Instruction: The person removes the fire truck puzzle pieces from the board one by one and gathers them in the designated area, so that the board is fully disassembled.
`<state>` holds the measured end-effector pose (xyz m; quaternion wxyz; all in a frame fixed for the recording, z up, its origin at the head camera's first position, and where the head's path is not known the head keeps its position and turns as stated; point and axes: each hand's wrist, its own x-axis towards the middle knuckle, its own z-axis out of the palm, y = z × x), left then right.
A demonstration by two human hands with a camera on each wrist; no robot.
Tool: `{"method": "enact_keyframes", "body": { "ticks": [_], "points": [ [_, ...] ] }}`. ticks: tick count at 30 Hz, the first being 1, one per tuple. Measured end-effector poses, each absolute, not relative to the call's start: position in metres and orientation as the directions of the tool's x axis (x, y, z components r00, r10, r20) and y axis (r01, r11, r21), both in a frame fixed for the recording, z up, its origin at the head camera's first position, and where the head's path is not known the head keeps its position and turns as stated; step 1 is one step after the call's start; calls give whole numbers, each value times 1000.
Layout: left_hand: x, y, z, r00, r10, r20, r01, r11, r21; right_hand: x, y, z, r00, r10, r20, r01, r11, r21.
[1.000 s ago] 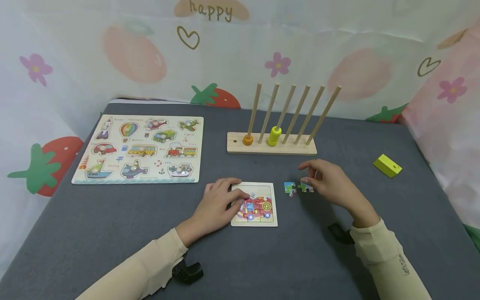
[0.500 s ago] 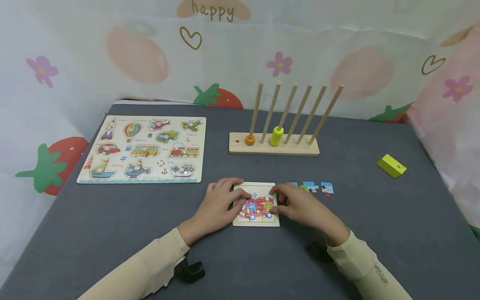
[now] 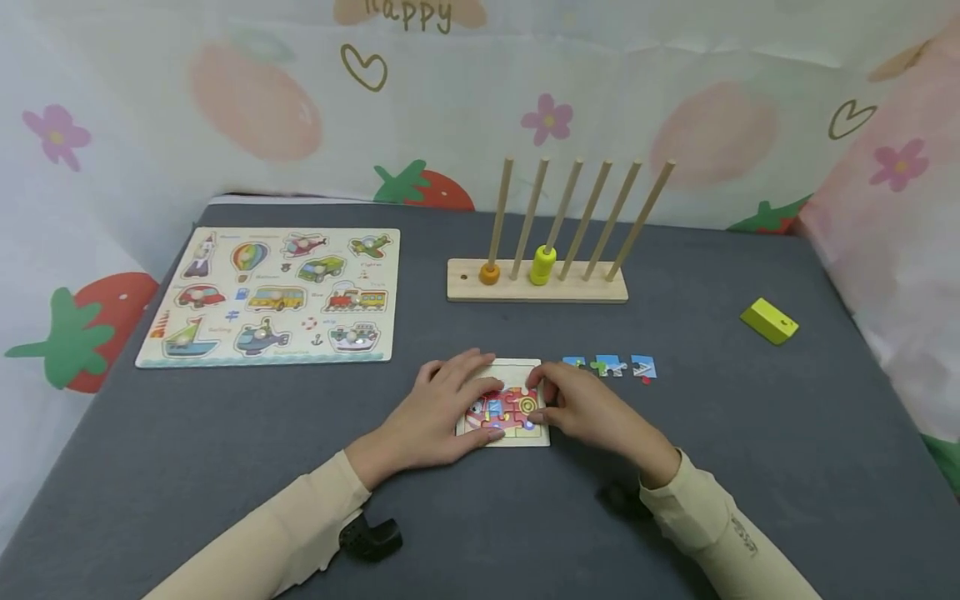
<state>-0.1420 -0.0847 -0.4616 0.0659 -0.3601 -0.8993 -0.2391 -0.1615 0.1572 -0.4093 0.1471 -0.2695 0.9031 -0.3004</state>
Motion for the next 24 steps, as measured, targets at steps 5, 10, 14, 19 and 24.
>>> {"method": "enact_keyframes", "body": {
  "ticks": [5, 10, 14, 19, 24],
  "points": [
    [-141, -85, -461, -665, 693, 278, 743, 579, 334, -160, 155, -411, -814, -570, -112, -386, 675, -628],
    [-141, -85, -459, -605, 739, 296, 794, 532, 295, -159, 154, -411, -821, -562, -106, -382, 676, -630],
    [-142, -84, -458, -579, 764, 286, 815, 524, 248, -159, 154, -411, -823, -560, -100, -382, 673, -633],
    [-141, -84, -459, -586, 772, 247, 809, 543, 223, -158, 154, -411, -829, -552, -95, -381, 680, -627],
    [-138, -83, -456, -611, 764, 206, 790, 574, 214, -157, 152, -409, -846, -529, -65, -387, 693, -609]
  ]
}}
